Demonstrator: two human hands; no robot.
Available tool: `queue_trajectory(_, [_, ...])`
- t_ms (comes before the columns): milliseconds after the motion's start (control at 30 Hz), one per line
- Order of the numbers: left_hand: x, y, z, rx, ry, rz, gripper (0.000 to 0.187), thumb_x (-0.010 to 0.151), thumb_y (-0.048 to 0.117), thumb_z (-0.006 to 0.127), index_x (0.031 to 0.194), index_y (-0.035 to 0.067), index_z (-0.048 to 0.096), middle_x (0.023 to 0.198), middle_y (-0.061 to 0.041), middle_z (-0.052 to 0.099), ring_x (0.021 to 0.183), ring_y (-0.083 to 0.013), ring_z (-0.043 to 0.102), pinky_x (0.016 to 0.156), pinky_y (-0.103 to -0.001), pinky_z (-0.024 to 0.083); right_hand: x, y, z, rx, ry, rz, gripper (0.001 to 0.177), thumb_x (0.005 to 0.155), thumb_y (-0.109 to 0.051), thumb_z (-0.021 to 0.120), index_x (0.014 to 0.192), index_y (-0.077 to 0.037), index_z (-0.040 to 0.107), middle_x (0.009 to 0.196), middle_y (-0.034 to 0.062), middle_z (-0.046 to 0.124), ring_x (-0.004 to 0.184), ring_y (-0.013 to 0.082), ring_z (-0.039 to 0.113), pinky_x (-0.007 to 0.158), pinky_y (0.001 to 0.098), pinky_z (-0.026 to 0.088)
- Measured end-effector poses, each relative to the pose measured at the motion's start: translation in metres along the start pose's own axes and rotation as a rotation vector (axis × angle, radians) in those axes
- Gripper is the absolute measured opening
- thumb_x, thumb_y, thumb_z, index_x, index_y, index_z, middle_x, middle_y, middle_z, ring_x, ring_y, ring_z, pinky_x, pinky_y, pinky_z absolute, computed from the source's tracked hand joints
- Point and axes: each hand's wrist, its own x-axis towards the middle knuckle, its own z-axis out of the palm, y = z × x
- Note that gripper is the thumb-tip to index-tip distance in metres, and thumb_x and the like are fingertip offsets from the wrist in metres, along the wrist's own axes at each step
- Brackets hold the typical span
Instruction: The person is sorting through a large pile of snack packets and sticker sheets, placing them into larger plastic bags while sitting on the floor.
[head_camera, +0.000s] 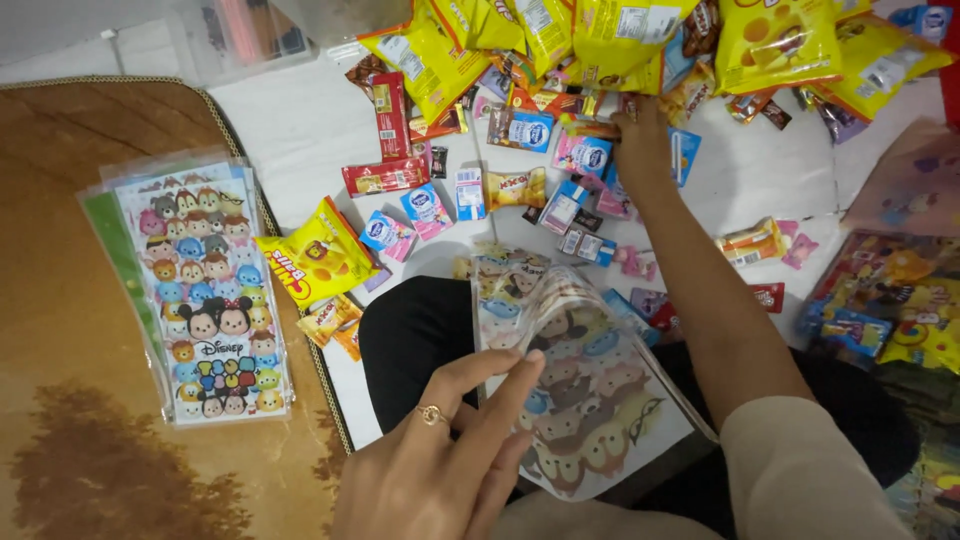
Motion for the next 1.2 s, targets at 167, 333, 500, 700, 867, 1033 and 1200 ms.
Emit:
queue_trajectory(167, [-0.003, 0.005, 0.0, -0.028, 0.032, -0.012, 0.046, 0.094, 0.019, 0.069, 0.139, 0.017, 0.061, 0.132, 0.002, 0.059, 0.065, -0.0032, 0.062, 0.038, -0.026, 0.05, -0.026, -0.001, 0.0, -0.041, 0.04, 0.002, 0.038, 0.083, 0.001, 0.069, 0.12, -0.005, 0.075, 0.133, 0.026, 0.052, 0.103, 0.0496, 0.052, 0.083, 0.0578, 0.049])
queue_trajectory(333, [-0.01, 0.007, 0.002, -0.032, 0.015, -0.043, 0.049, 0.092, 0.02, 0.071, 0.139, 0.018, 0.059, 0.133, 0.002, 0.056, 0.071, -0.0072, 0.067, 0.038, -0.033, 0.055, -0.044, -0.033, -0.062, 0.401, -0.034, -0.009, 0.012, 0.104, -0.009, 0.067, 0.101, 0.0, 0.075, 0.077, 0.0126, 0.067, 0.068, 0.0278, 0.06, 0.061, 0.0399, 0.039])
queue_trajectory(500, [-0.018, 0.01, 0.001, -0.101, 0.031, -0.058, 0.051, 0.089, 0.015, 0.072, 0.138, 0.015, 0.059, 0.133, -0.002, 0.054, 0.07, -0.0126, 0.066, 0.042, -0.039, 0.055, -0.09, -0.087, -0.181, 0.428, 0.144, 0.195, 0.031, 0.099, -0.026, 0.077, 0.122, -0.006, 0.077, 0.096, 0.0107, 0.078, 0.078, 0.0198, 0.068, 0.068, 0.035, 0.051])
queue_trajectory(700, [-0.024, 0.008, 0.001, -0.148, 0.044, -0.088, 0.053, 0.088, 0.014, 0.073, 0.139, 0.017, 0.058, 0.134, 0.0, 0.053, 0.068, -0.0159, 0.069, 0.045, -0.045, 0.055, -0.159, -0.184, -0.404, 0.358, 0.436, -0.079, 0.028, 0.095, 0.001, 0.092, 0.108, 0.012, 0.069, 0.1, 0.0227, 0.07, 0.086, 0.0271, 0.066, 0.074, 0.0348, 0.053])
queue_trajectory(867, [-0.023, 0.005, 0.002, -0.08, 0.056, -0.122, 0.049, 0.087, 0.018, 0.073, 0.135, 0.019, 0.061, 0.133, 0.002, 0.054, 0.07, -0.0245, 0.071, 0.045, -0.051, 0.054, -0.185, -0.292, -0.48, -0.065, 0.231, 0.068, 0.032, 0.085, -0.032, 0.098, 0.1, -0.009, 0.083, 0.104, 0.0087, 0.078, 0.097, 0.0228, 0.071, 0.086, 0.0344, 0.049])
queue_trajectory(1033, [-0.025, -0.001, 0.002, -0.017, 0.096, -0.11, 0.051, 0.086, 0.019, 0.075, 0.135, 0.02, 0.061, 0.131, 0.0, 0.055, 0.071, -0.0317, 0.07, 0.045, -0.052, 0.056, -0.153, -0.325, -0.423, 0.056, -0.061, -0.292, 0.017, 0.097, -0.023, 0.067, 0.109, -0.016, 0.075, 0.087, 0.0044, 0.077, 0.074, 0.0284, 0.072, 0.061, 0.0434, 0.051])
queue_trajectory(1200, [-0.025, -0.005, 0.002, -0.021, 0.111, -0.134, 0.051, 0.085, 0.017, 0.073, 0.135, 0.021, 0.061, 0.13, -0.001, 0.054, 0.069, -0.0349, 0.07, 0.048, -0.056, 0.055, -0.118, -0.316, -0.316, -0.035, -0.515, -0.279, 0.014, 0.094, -0.007, 0.054, 0.106, -0.007, 0.061, 0.079, 0.0104, 0.068, 0.062, 0.0302, 0.068, 0.058, 0.0457, 0.053])
